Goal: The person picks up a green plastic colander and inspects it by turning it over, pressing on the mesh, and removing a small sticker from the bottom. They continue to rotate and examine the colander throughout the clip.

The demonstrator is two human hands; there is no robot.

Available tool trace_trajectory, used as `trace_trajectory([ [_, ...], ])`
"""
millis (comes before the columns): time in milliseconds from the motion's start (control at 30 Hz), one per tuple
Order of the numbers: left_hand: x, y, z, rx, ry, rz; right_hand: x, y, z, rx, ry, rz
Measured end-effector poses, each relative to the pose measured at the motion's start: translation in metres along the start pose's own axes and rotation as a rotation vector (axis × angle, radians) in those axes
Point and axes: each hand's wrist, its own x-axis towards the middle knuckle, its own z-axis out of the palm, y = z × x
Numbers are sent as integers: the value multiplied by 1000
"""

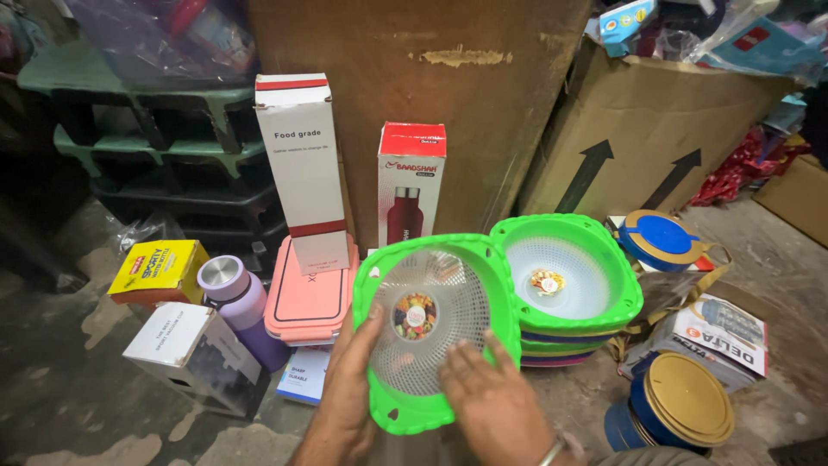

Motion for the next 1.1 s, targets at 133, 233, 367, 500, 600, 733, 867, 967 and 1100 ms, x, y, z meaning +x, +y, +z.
trace_trajectory([
  [133, -5, -5, 0, 98, -27, 30, 8, -54, 30, 471, -89, 179],
  [233, -5, 3, -4, 47, 22, -51, 6, -60, 24, 659, 37, 89],
  [367, -2, 23, -7, -27, -28, -55, 9, -31, -8, 430, -128, -89],
  [500, -4, 32, -6, 26, -67, -74, 14, 3, -36, 78, -59, -225],
  [600, -6, 25, -7, -31, -154, -33, 13, 6, -44, 72, -55, -198],
  [733, -8, 2, -23, -70, -297, 105, 18, -4, -36, 190, -32, -159],
  [867, -8, -38, -43, 418, -273, 411, 19, -20, -18, 401, -40, -69],
  [967, -8, -63, -51, 373, -134, 251, 19, -30, -2, 513, 48, -134],
  [1100, -2, -48, -59, 378, 102, 214, 16, -35, 12, 582, -23, -155],
])
